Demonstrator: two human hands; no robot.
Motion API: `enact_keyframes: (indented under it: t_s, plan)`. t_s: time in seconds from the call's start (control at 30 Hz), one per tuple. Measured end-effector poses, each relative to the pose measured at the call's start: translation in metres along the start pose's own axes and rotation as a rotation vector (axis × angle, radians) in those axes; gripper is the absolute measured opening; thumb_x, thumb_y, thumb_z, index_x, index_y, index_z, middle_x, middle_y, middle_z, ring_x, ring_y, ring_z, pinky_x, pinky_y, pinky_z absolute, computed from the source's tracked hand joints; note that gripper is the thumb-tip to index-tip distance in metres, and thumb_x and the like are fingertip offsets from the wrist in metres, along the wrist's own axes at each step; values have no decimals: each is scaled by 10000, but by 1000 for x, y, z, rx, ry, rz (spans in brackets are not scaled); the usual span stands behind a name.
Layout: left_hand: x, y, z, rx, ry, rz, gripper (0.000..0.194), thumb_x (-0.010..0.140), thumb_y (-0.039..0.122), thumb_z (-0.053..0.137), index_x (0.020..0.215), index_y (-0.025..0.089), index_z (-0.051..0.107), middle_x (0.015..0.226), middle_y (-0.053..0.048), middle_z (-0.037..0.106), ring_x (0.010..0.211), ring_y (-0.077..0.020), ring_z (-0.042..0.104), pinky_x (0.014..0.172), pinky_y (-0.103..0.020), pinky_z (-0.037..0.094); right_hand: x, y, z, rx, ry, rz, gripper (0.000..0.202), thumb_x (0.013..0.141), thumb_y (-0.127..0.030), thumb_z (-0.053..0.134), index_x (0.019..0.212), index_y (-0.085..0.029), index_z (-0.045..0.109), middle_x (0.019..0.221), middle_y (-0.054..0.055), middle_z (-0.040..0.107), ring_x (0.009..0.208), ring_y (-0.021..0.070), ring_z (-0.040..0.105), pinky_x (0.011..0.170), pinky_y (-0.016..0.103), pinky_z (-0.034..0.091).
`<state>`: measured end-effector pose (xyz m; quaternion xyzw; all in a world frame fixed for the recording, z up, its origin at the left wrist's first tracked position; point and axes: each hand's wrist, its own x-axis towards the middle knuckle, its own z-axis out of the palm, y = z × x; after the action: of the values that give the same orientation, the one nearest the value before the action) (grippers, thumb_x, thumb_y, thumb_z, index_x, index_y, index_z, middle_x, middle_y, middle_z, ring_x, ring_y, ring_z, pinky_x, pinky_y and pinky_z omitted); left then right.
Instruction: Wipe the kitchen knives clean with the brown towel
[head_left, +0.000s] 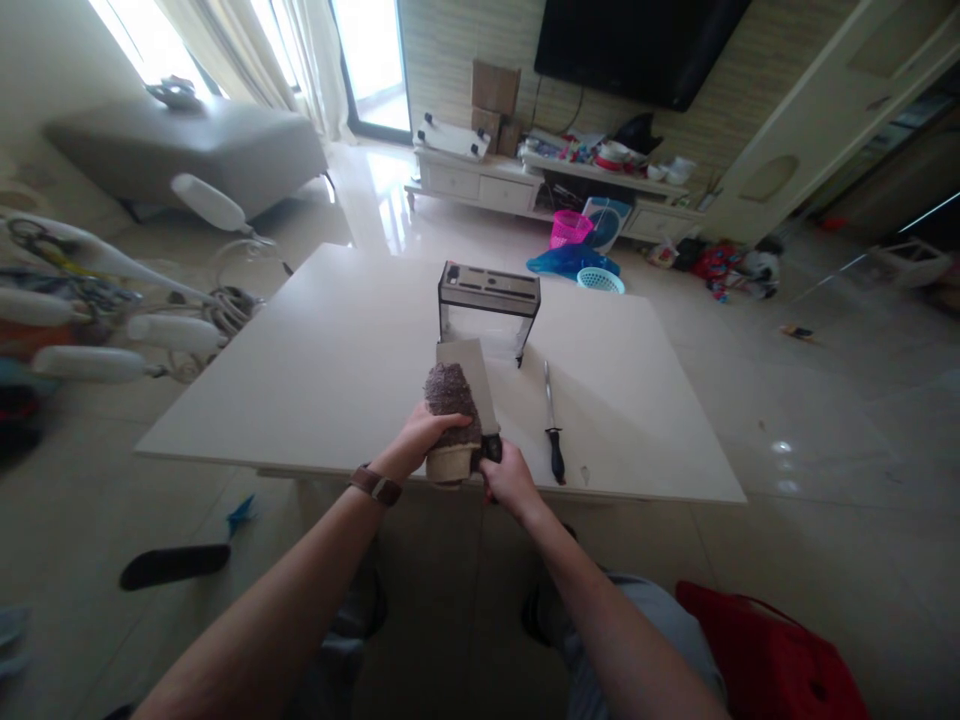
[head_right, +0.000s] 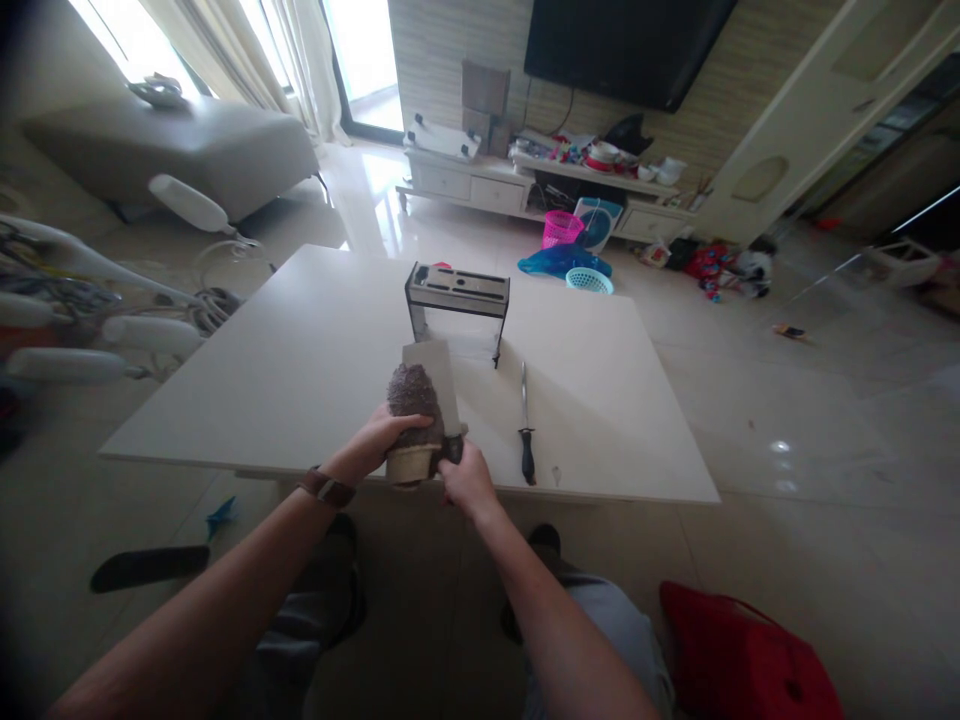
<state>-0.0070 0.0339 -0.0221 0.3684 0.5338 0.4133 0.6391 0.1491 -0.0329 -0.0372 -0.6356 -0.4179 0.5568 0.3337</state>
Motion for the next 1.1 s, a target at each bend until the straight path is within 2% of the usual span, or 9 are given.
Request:
enact_keyframes:
  t_s: [0.1, 0.23, 0.4, 0.6, 0.7, 0.83, 1.1]
  plan:
    - [2, -9, 9, -97, 52, 9, 560, 517, 240, 896, 1040, 116, 737, 1022, -117, 785, 852, -233, 737, 824, -369, 607, 1, 3, 0, -34, 13, -26, 148, 710, -149, 567, 852, -186, 581, 488, -79, 526, 367, 115, 505, 390, 198, 402]
    - [5, -10, 12, -45, 54, 12, 561, 473, 237, 924, 991, 110, 752, 1002, -121, 791, 887, -257, 745, 856, -390, 610, 5, 8, -2, -45, 16, -13, 172, 715, -166, 570, 884, -177, 598, 505, -69, 537, 354, 117, 498, 379, 202, 386]
    - [4, -5, 14, 9, 52, 59, 543, 494, 242, 921, 994, 104, 761, 1013, -121, 793, 900, -261, 746, 866, -394, 610, 6, 10, -3, -51, 25, -19, 176, 721, -189, 574, 892, -174, 608, 513, -64, 545, 369, 117, 500, 407, 211, 410]
    - [-2, -14, 19, -42, 90, 98, 575, 504, 230, 915, 1041, 118, 742, 1067, -118, 785, 927, -253, 740, 881, -396, 605, 5, 9, -3, -58, 47, -51, 191, 707, -202, 573, 889, -171, 622, 561, -35, 601, 449, 134, 562, 476, 222, 461]
    - [-4, -15, 18, -4, 102, 95, 522, 508, 224, 907, 992, 115, 746, 1026, -113, 787, 909, -248, 738, 880, -393, 603, 4, 9, -2, -53, 43, -48, 178, 698, -221, 577, 867, -179, 615, 553, -38, 597, 424, 134, 546, 439, 224, 444]
    - [-1, -9, 14, 91, 79, 92, 470, 494, 202, 892, 937, 117, 761, 963, -96, 788, 868, -241, 732, 842, -382, 604, 4, 8, 0, 0, 14, -18, 156, 665, -221, 570, 820, -201, 574, 484, -68, 540, 340, 134, 490, 351, 225, 387]
    - [4, 11, 2, 230, -1, 70, 488, 450, 193, 896, 911, 113, 757, 906, -87, 780, 810, -237, 716, 768, -371, 597, 6, 8, 2, 81, 5, -39, 162, 654, -252, 586, 806, -208, 550, 441, -89, 500, 317, 122, 454, 354, 229, 399]
